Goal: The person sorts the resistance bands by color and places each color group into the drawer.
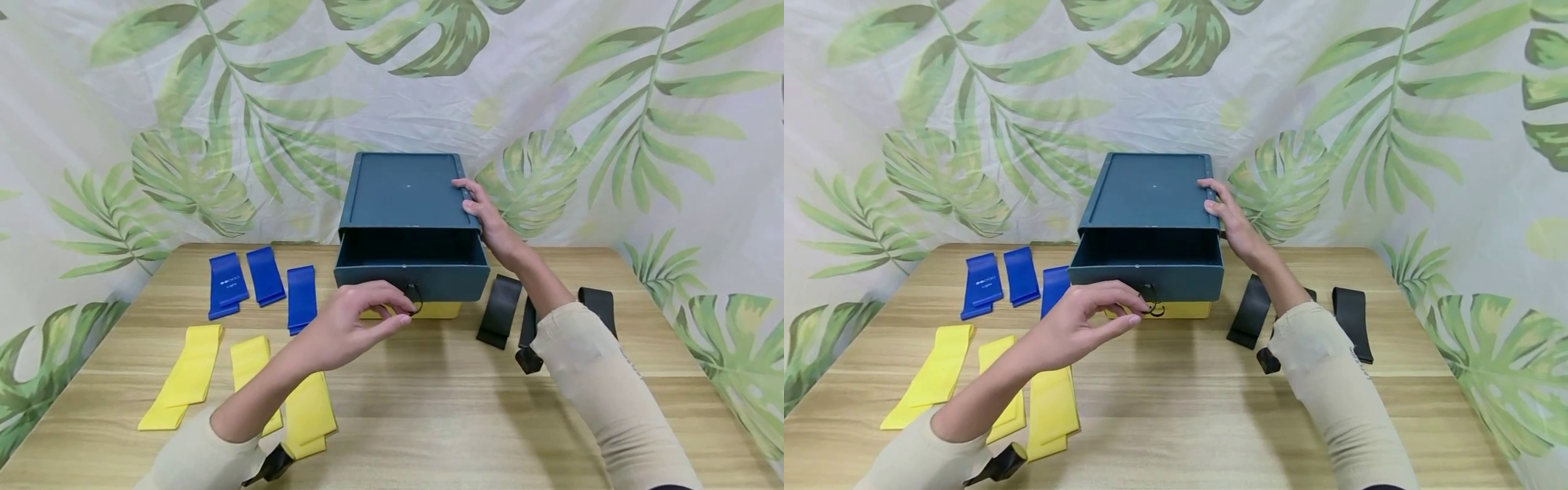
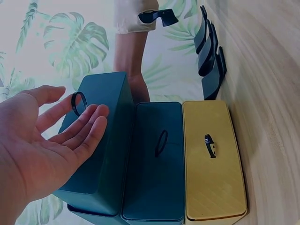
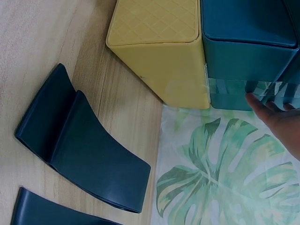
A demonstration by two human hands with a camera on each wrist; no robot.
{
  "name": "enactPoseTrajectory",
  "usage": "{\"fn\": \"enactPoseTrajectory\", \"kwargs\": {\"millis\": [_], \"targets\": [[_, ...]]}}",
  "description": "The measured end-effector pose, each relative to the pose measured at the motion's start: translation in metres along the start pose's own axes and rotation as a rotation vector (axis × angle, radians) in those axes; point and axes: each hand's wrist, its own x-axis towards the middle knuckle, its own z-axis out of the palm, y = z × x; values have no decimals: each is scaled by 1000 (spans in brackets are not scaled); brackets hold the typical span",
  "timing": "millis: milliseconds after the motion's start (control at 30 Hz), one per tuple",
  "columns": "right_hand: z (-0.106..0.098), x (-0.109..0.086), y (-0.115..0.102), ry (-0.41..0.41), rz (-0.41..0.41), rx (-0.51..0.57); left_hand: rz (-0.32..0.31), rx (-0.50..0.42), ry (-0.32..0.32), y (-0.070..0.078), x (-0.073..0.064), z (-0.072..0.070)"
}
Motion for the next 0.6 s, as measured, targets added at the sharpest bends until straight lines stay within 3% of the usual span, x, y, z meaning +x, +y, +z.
{"fn": "enactPoseTrajectory", "kwargs": {"millis": [333, 600], "targets": [[0, 0, 0, 3, 0, -7, -40, -62, -1, 1, -3, 2], [0, -1, -1, -1, 5, -10, -35, -65, -24, 1, -4, 3]]}}
